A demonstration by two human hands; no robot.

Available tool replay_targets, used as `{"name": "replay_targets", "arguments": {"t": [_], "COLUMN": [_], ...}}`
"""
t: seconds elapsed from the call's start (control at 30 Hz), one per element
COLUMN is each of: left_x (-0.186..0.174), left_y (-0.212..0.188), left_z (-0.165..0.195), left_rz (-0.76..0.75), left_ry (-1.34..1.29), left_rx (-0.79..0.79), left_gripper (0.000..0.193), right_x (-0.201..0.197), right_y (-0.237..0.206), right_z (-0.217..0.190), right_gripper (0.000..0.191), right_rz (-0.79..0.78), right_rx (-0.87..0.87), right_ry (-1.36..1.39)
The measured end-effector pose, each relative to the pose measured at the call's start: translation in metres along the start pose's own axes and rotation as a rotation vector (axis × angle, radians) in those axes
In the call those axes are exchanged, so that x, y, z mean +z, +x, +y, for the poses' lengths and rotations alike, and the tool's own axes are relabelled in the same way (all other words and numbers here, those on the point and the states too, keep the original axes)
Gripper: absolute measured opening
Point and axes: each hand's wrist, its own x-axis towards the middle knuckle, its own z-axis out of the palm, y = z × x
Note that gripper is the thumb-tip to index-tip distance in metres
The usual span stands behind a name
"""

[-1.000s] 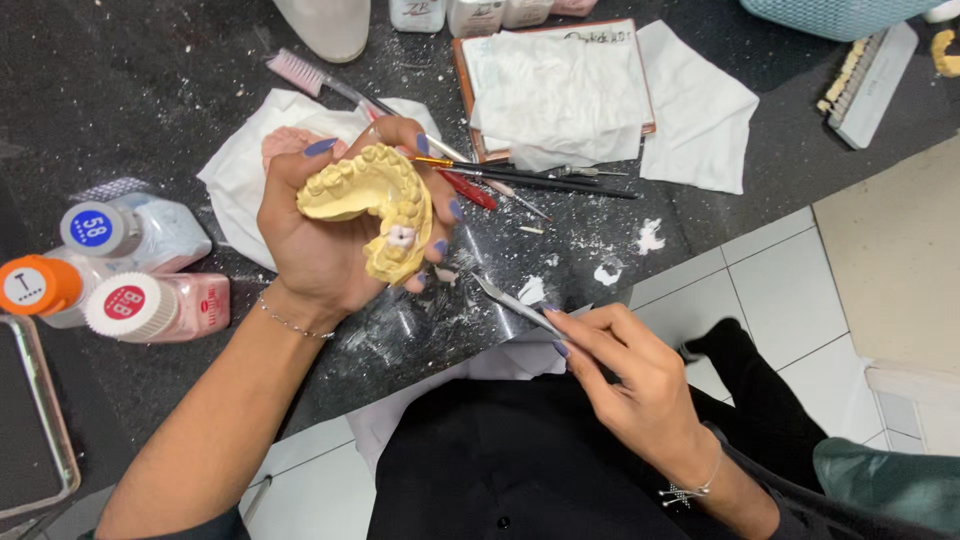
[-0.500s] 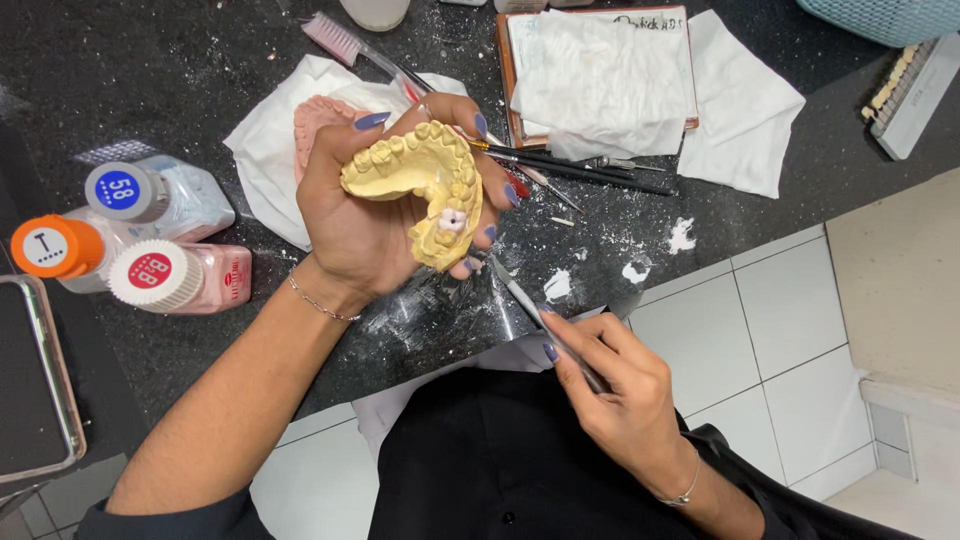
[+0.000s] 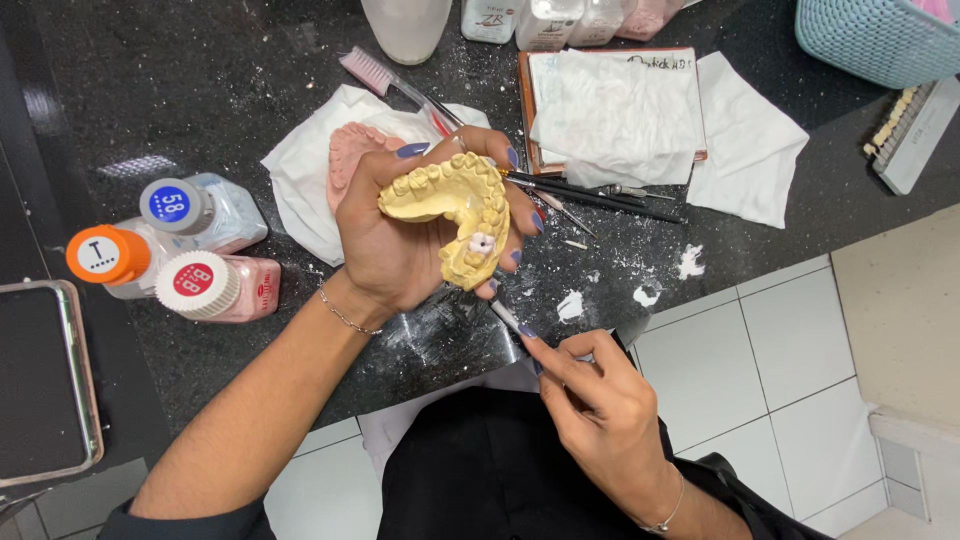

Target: The person holds a yellow dental plaster model in one hand and uses a fine brush to apply and shape white ceramic material on a tooth area of the model, periodically dipping the brush in a glass of liquid and wiping or picking at the applied material with a small tool. A second pink model rests on the bench beside the work.

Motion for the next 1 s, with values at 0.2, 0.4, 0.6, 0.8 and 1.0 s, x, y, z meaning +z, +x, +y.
{"name": "replay_targets", "arguments": {"t": [0.2,0.4,0.6,0.8,1.0], "left_x": [-0.004,-0.010,-0.015,-0.017,-0.014], "left_y": [0.000,0.000,0.001,0.003,0.002], "left_z": [-0.001,-0.004,-0.005,-0.006,-0.005], "left_rz": [0.013,-0.020,-0.041,-0.031,-0.018], "left_ry": [0.006,-0.011,-0.007,-0.015,-0.014], "left_rx": [-0.014,-0.005,0.017,0.005,0.010], "left_gripper": [0.054,0.056,0.058,0.059,0.061], "right_x": [0.002,0.000,0.002,0.004,-0.003], "right_y": [-0.002,0.001,0.001,-0.001,-0.001], "right_z": [0.002,0.010,0.016,0.019,0.018], "right_gripper": [0.045,0.045,0.046,0.044,0.044], "right_rz": [-0.053,0.009,-0.005,0.029,-0.015], "right_rx": [-0.076,-0.095,-0.092,-0.141,-0.092], "right_ry": [-0.080,-0.138,-0.108,-0.100,0.015]}}
